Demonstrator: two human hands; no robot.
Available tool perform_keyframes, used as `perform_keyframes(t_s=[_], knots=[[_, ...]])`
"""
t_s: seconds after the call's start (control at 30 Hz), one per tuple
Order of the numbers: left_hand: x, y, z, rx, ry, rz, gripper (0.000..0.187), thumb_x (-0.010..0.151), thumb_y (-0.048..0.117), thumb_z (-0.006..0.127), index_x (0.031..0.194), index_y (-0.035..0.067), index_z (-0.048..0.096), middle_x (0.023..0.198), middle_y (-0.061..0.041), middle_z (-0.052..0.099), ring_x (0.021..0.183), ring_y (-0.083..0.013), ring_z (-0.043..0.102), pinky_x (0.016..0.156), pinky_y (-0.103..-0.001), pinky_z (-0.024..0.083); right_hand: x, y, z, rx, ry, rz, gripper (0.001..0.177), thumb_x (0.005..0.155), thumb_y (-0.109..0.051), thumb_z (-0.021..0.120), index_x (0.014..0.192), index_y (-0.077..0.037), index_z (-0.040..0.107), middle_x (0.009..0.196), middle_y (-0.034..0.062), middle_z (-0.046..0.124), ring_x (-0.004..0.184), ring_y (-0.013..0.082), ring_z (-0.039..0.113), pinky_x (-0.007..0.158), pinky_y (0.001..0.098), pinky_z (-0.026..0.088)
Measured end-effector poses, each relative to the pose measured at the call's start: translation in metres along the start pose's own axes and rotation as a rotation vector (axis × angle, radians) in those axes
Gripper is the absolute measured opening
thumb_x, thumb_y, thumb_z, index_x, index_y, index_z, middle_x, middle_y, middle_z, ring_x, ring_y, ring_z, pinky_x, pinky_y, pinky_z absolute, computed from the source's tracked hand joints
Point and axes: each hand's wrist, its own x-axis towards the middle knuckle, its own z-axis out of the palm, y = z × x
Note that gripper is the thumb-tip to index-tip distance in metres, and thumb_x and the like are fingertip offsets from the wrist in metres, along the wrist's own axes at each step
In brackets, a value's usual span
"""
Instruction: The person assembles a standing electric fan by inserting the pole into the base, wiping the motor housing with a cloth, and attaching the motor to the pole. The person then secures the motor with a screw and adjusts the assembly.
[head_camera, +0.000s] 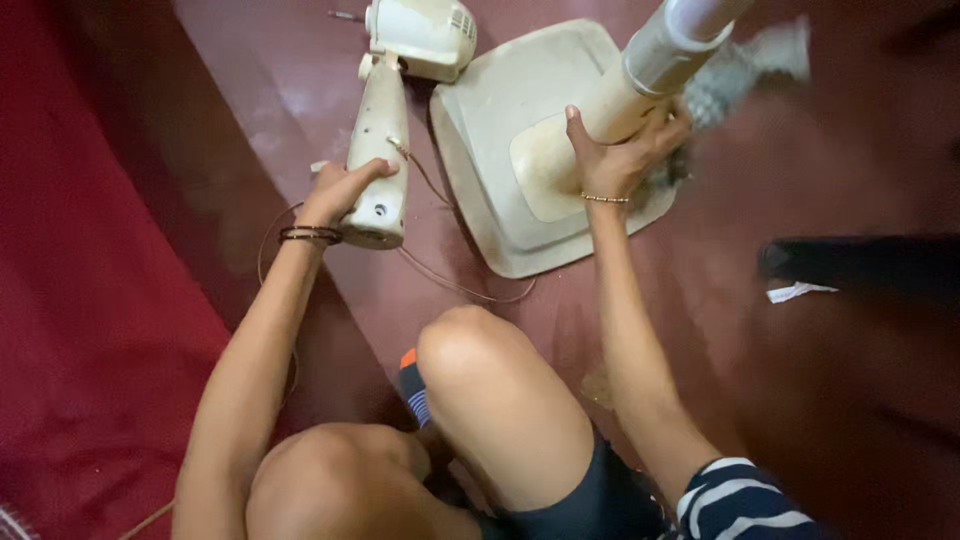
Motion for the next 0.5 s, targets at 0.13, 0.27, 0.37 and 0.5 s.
perform_keyframes(t_s=[0.13, 0.27, 0.37, 0.5], knots=[[-0.004, 0.000, -0.005, 0.002, -0.001, -0.087, 0.066, 0.070, 0.049, 0.078, 0.109, -0.004, 0.070, 0.086, -0.011, 0.075, 0.067, -0.0199, 0.074, 0.060, -0.034, 0.058, 0.050, 0.021, -0.016, 0.433, -0.214, 0.002, 0.101, 0.071, -0.034, 0.106, 0.142, 0.000, 0.042, 0.133, 0.0184, 0.063, 0.121, 0.0305, 0.068, 0.106, 0.0472, 0.060], [-0.005, 0.003, -0.006, -0.062, -0.044, -0.044, 0.067, 0.070, 0.049, 0.078, 0.111, -0.003, 0.070, 0.085, -0.011, 0.075, 0.067, -0.0190, 0.073, 0.059, -0.033, 0.057, 0.108, 0.068, -0.042, 0.495, -0.513, 0.109, 0.080, 0.077, -0.027, 0.102, 0.132, 0.000, 0.051, 0.118, 0.0103, 0.071, 0.107, 0.0255, 0.074, 0.094, 0.0421, 0.066], [-0.005, 0.004, -0.006, 0.016, -0.023, -0.041, 0.067, 0.073, 0.050, 0.076, 0.111, -0.004, 0.071, 0.085, -0.011, 0.074, 0.067, -0.0196, 0.072, 0.059, -0.033, 0.056, 0.143, 0.112, -0.057, 0.502, -0.621, 0.026, 0.064, 0.085, -0.023, 0.103, 0.127, 0.004, 0.063, 0.117, 0.0114, 0.075, 0.106, 0.0255, 0.076, 0.098, 0.0405, 0.067], [-0.004, -0.001, -0.003, -0.015, -0.037, -0.017, 0.067, 0.073, 0.048, 0.077, 0.113, -0.005, 0.069, 0.086, -0.011, 0.074, 0.069, -0.0191, 0.073, 0.061, -0.032, 0.056, 0.166, 0.156, -0.053, 0.517, -0.642, -0.139, 0.070, 0.087, -0.019, 0.104, 0.133, 0.007, 0.059, 0.124, 0.0172, 0.072, 0.115, 0.0300, 0.073, 0.108, 0.0428, 0.064]])
